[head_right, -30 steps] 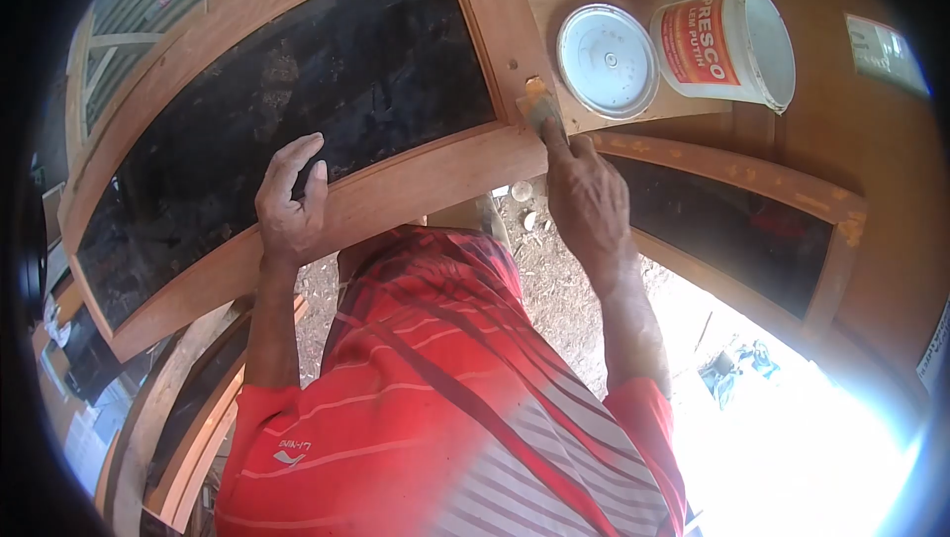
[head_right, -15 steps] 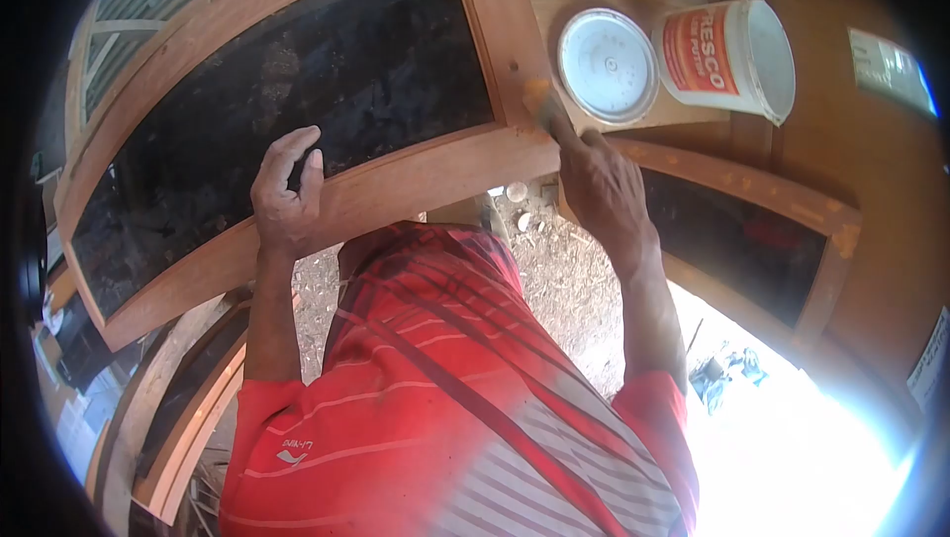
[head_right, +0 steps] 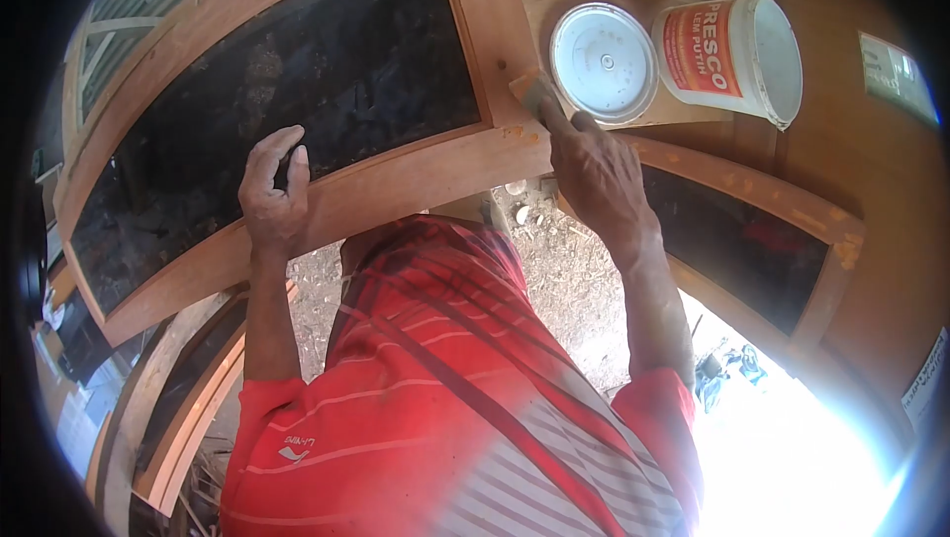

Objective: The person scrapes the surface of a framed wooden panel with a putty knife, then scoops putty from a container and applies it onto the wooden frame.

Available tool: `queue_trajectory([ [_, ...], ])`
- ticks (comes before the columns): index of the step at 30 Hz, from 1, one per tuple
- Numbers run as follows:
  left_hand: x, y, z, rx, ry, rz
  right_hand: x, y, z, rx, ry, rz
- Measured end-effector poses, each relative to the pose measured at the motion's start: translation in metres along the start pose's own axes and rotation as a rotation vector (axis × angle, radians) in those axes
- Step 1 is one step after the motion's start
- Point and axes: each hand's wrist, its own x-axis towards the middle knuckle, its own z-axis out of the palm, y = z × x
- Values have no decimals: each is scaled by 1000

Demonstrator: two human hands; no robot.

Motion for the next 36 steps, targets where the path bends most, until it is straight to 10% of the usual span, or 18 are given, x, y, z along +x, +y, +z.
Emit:
queue_trajectory([
  [9,4,-1,2,42,53,0,26,8,5,54,70,-239],
  [36,3,4,3,87,43,-10,14,-21,-37,90,-187,-71],
])
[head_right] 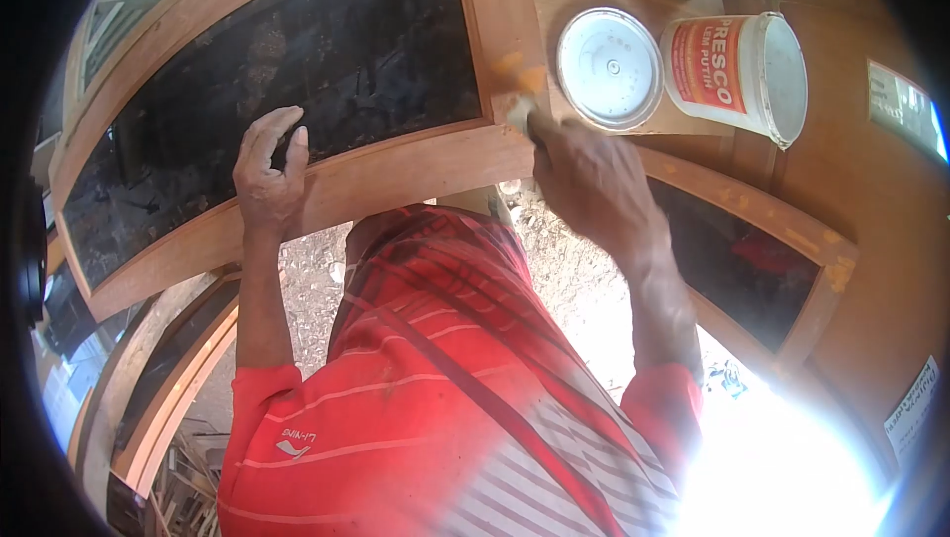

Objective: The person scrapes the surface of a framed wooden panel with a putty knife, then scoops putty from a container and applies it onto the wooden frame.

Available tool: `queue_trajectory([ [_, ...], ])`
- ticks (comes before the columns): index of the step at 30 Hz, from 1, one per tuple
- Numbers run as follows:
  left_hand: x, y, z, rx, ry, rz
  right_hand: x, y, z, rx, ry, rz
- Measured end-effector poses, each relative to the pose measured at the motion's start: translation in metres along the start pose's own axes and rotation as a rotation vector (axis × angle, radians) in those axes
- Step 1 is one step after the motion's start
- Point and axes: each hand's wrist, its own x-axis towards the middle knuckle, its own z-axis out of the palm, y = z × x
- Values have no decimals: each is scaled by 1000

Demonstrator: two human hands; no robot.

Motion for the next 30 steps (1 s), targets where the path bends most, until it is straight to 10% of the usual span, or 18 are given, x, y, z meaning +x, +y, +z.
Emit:
queue_trajectory([
  [30,-2,-10,-6,-82,-71,117,-50,-6,93,71,343,243],
])
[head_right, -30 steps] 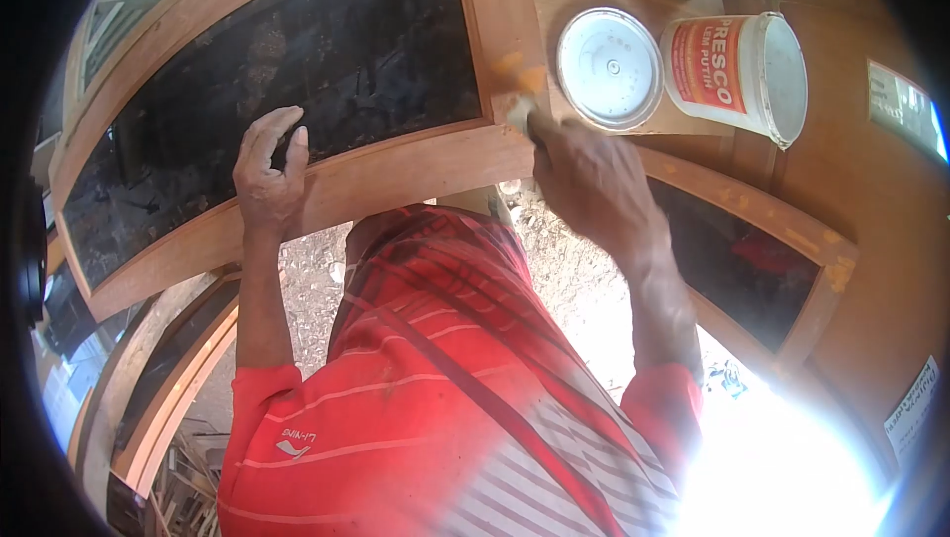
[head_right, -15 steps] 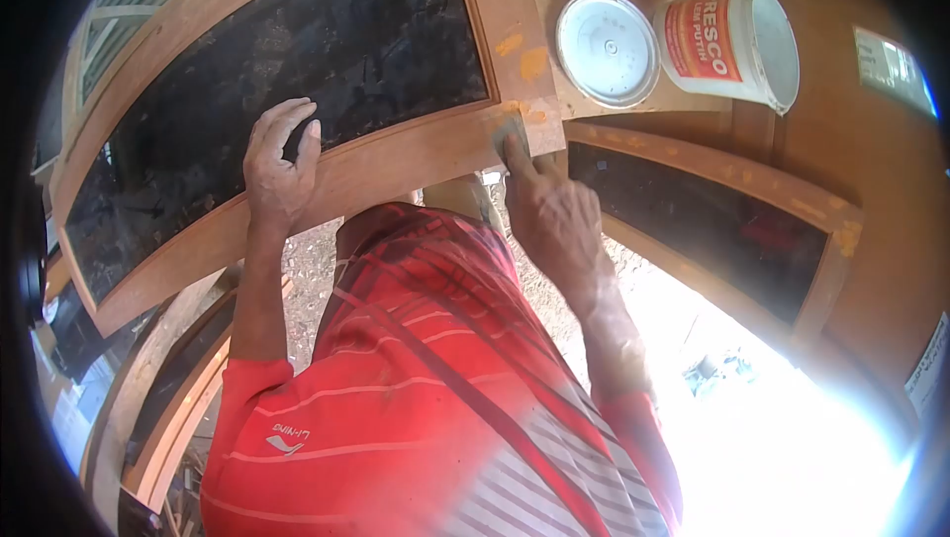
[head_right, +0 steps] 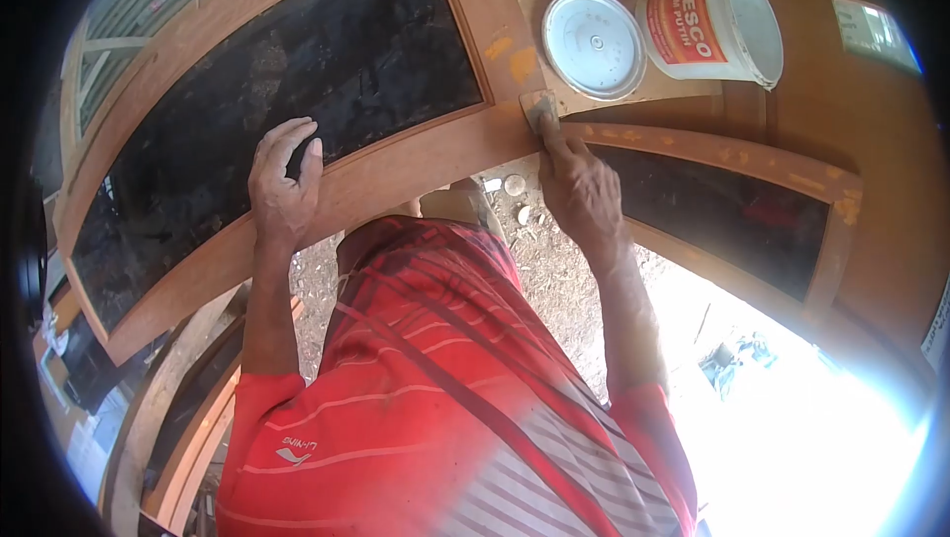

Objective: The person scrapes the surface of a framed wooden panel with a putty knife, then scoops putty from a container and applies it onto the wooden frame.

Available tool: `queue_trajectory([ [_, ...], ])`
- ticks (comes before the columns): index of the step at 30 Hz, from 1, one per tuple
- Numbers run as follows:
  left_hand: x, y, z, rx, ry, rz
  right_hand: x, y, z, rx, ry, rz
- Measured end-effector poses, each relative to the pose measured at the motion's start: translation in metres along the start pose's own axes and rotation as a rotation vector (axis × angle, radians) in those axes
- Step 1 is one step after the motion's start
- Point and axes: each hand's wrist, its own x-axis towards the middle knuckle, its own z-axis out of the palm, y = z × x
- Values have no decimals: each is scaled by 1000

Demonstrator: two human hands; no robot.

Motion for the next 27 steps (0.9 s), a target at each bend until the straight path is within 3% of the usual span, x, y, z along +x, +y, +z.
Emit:
queue_trajectory([
  [4,-1,-1,-2,-7,1,-5,-1,-7,-32,71,-99,32],
  [5,1,-2,-1,-6,5,7,2,-5,-24,104,36,0],
  [8,1,1,1,-6,7,-10,14,-6,-13,116,95,-81],
  [15,4,2,2,12,-4,-18,22,-8,-22,-11,-85,-100],
  [18,5,6,3,26,0,-35,26,2,8,25,35,-160],
  [27,5,11,1,28,-13,-82,26,-12,-27,26,-106,-67],
])
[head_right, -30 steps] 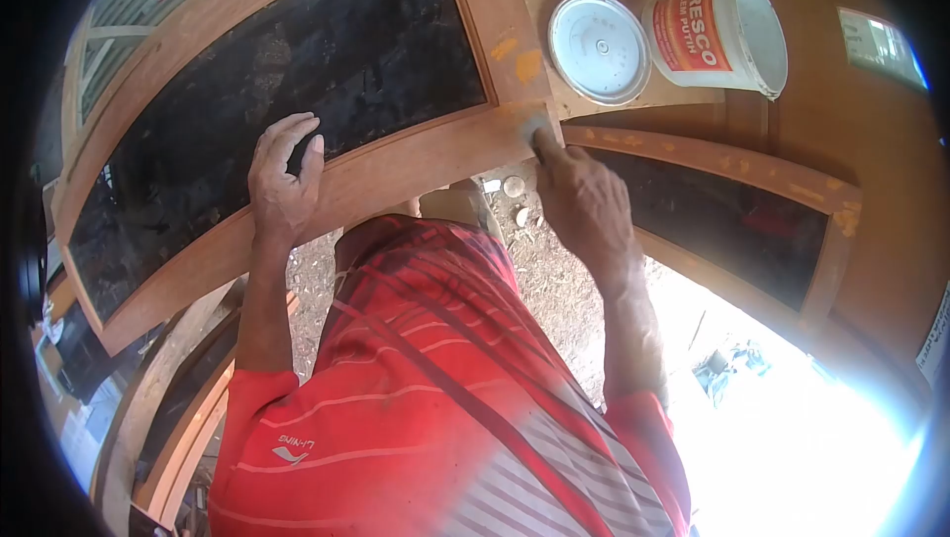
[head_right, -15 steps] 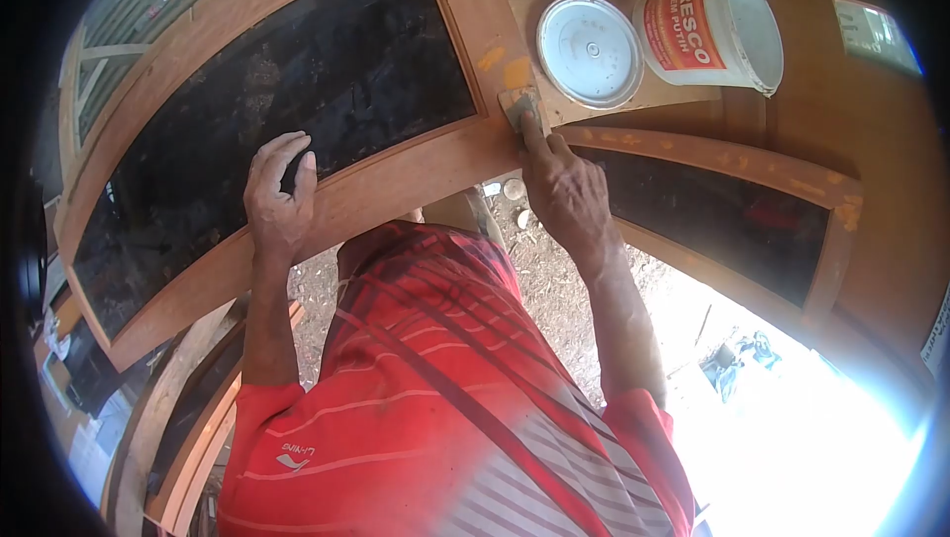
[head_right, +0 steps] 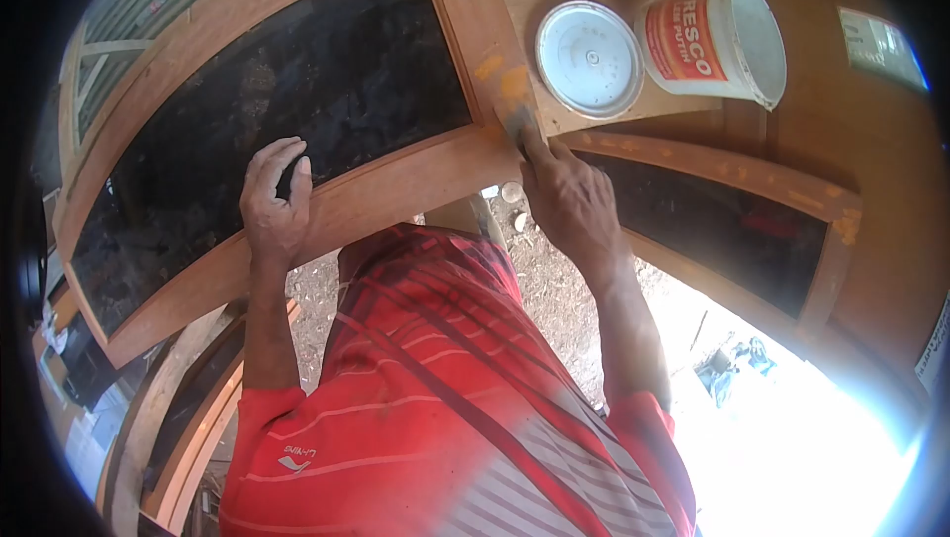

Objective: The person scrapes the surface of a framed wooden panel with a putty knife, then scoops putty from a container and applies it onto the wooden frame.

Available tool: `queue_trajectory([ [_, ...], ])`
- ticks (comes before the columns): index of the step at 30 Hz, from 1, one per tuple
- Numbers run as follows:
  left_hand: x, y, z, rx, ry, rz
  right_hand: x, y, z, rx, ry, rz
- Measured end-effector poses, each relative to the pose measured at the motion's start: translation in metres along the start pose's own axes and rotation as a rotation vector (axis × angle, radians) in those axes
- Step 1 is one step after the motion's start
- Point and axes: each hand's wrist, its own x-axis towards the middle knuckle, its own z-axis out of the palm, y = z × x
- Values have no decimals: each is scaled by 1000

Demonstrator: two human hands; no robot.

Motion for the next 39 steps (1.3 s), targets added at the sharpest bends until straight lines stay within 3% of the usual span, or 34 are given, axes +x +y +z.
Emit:
queue_trajectory([
  [3,-1,-5,2,-4,10,30,6,-7,-19,14,-57,-36],
  [4,2,-5,3,-4,12,31,14,-2,-15,15,56,-85],
  [7,-2,-1,2,-10,10,21,32,6,-27,-10,-167,62],
  [11,-2,-7,1,-8,27,35,16,17,-31,129,146,-29],
  [12,-2,-6,3,-14,32,37,9,13,-28,211,97,53],
  [13,-3,-7,4,-16,32,40,-3,21,-14,107,-25,62],
  [16,-3,-9,4,-14,46,49,-29,-8,-12,10,-117,61],
  [19,-2,-10,3,-15,33,71,-23,-21,-15,115,45,99],
  [20,-4,-10,3,-20,30,72,-25,-8,3,1,-9,62],
  [23,0,-9,4,-26,40,84,-39,-8,-4,62,-53,75],
  [28,-7,-10,3,-46,14,93,-37,-18,25,102,31,83],
  [31,-7,-12,-2,-35,13,111,-45,-26,0,168,-28,38],
  [39,-7,-13,-5,-53,-45,147,-32,-29,10,166,171,57],
])
